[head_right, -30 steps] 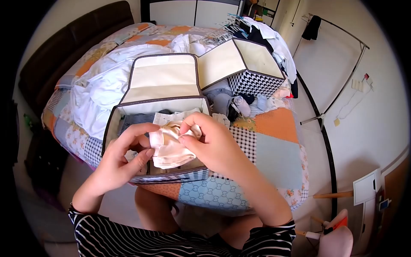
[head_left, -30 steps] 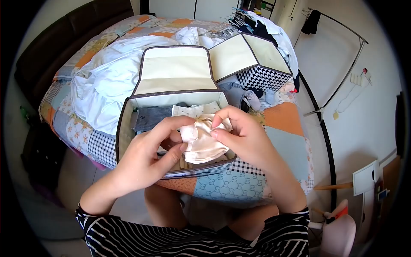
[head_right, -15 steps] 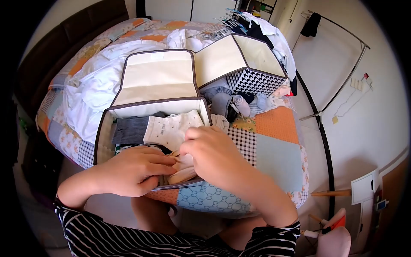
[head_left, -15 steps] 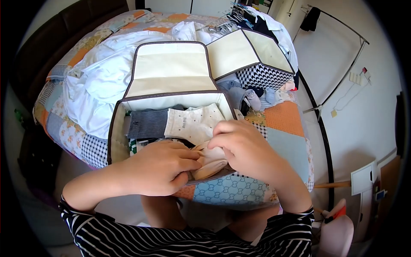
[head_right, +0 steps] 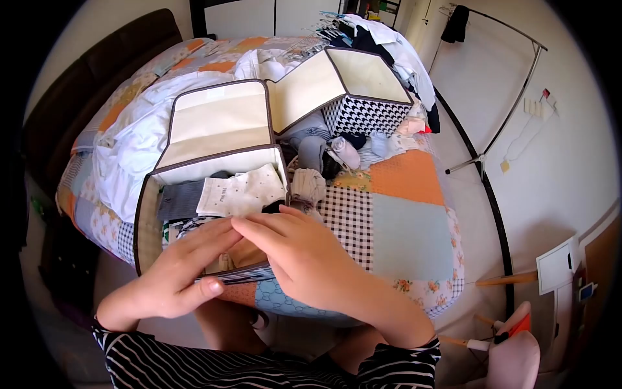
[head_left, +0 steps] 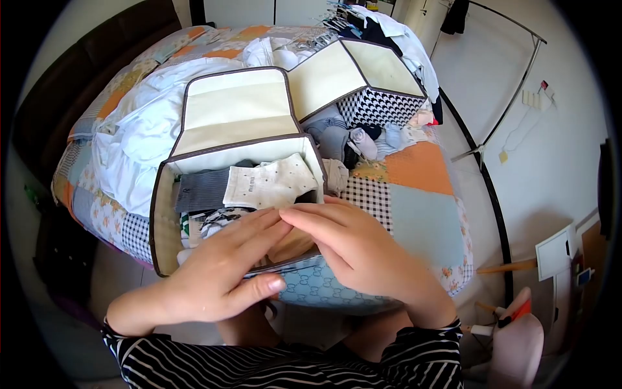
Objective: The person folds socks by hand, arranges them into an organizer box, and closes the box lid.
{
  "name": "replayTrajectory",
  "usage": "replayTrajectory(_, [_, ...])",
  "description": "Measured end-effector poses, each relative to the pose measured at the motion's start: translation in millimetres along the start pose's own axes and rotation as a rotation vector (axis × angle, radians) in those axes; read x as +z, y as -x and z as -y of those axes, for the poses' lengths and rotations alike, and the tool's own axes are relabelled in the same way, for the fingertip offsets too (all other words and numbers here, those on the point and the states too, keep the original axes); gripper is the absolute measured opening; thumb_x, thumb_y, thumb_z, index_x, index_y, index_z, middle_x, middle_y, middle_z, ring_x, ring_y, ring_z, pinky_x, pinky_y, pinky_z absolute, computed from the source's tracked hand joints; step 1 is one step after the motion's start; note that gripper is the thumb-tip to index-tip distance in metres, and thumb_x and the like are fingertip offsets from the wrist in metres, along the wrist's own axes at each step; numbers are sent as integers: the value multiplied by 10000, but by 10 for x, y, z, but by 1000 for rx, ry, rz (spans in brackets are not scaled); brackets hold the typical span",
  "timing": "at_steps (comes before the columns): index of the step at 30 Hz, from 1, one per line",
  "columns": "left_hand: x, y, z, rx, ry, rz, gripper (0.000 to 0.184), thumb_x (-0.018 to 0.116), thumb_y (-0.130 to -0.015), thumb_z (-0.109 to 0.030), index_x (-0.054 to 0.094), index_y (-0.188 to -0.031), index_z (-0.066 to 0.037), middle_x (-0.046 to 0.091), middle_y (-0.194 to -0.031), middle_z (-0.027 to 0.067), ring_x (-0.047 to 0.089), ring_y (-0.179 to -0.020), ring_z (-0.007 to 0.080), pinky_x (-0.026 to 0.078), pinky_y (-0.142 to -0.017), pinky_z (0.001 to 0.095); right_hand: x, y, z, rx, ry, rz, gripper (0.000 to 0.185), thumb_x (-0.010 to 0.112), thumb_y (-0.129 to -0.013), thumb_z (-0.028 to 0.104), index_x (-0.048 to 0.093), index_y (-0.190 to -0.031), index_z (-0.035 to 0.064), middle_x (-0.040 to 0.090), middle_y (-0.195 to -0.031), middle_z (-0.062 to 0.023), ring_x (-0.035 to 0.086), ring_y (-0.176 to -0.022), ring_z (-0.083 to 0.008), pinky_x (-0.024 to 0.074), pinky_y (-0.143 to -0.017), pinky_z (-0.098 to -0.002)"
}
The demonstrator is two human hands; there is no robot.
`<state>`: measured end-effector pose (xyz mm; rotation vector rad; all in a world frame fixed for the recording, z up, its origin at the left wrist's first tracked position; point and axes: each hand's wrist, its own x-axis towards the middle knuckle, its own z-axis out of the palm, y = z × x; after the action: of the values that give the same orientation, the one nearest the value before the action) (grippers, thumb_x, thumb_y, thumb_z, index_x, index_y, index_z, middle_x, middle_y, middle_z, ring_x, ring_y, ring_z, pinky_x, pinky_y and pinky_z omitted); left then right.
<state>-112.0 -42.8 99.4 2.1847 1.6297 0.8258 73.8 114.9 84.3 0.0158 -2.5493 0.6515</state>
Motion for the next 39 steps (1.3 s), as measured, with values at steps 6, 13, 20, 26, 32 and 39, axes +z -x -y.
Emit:
replayTrajectory(6, [716, -42, -411, 155, 153, -190, 681, 649, -896, -327, 444, -1385, 101, 251, -1519, 339, 298, -1400, 486, 259, -1138, 521, -64, 640, -28, -10, -347, -184, 534, 495, -841, -109, 546, -1352, 37, 524, -1391, -157, 563, -1203, -324, 462, -979, -387])
replayTrajectory(13, [2013, -705, -106, -68, 400, -397, 648, 555, -928, -151, 301, -1505, 1, 101, -1585, 285, 170, -1448, 457, 170, -1160, 488, 230, 1161, -531, 493, -614, -265, 540, 473, -913, -92, 420, -1437, 28, 518, -1397, -140, 531, -1256, -234, 445, -1004, -336])
replayTrajectory(20, [2401, -915, 273, -192, 275, -600, 664, 513, -950, -155, 211, -1520, 3, 46, -1573, 308, 121, -1452, 467, 133, -1164, 507, 545, 813, -1358, 492, -346, -350, 532, 594, -935, 93, 404, -1427, 26, 439, -1445, -157, 428, -1337, -273, 408, -1048, -374])
replayTrajectory(26, [2414, -858, 270, -195, 309, -655, 621, 522, -940, -141, 273, -1484, 27, 182, -1512, 298, 239, -1384, 435, 179, -1143, 488, 768, 113, -1653, 771, -334, -419, 792, 813, -742, 413, 432, -1286, -18, 500, -1277, -283, 481, -1210, -401, 391, -1025, -410])
replayTrajectory(32, [2378, -839, 256, -200, 345, -666, 554, 531, -928, -120, 360, -1434, 30, 267, -1450, 281, 317, -1317, 406, 229, -1117, 465, 945, 193, -1766, 589, -99, -330, 708, 804, -700, 242, 416, -1254, 36, 532, -1212, -242, 491, -1150, -421, 402, -991, -428])
replayTrajectory(39, [2399, -829, 265, -104, 390, -657, 545, 534, -859, -17, 406, -1386, 24, 336, -1411, 220, 351, -1297, 362, 255, -1116, 417, 598, 540, -1521, 675, -424, -214, 641, 714, -732, 76, 370, -1273, 65, 520, -1191, -161, 530, -1107, -266, 430, -957, -350])
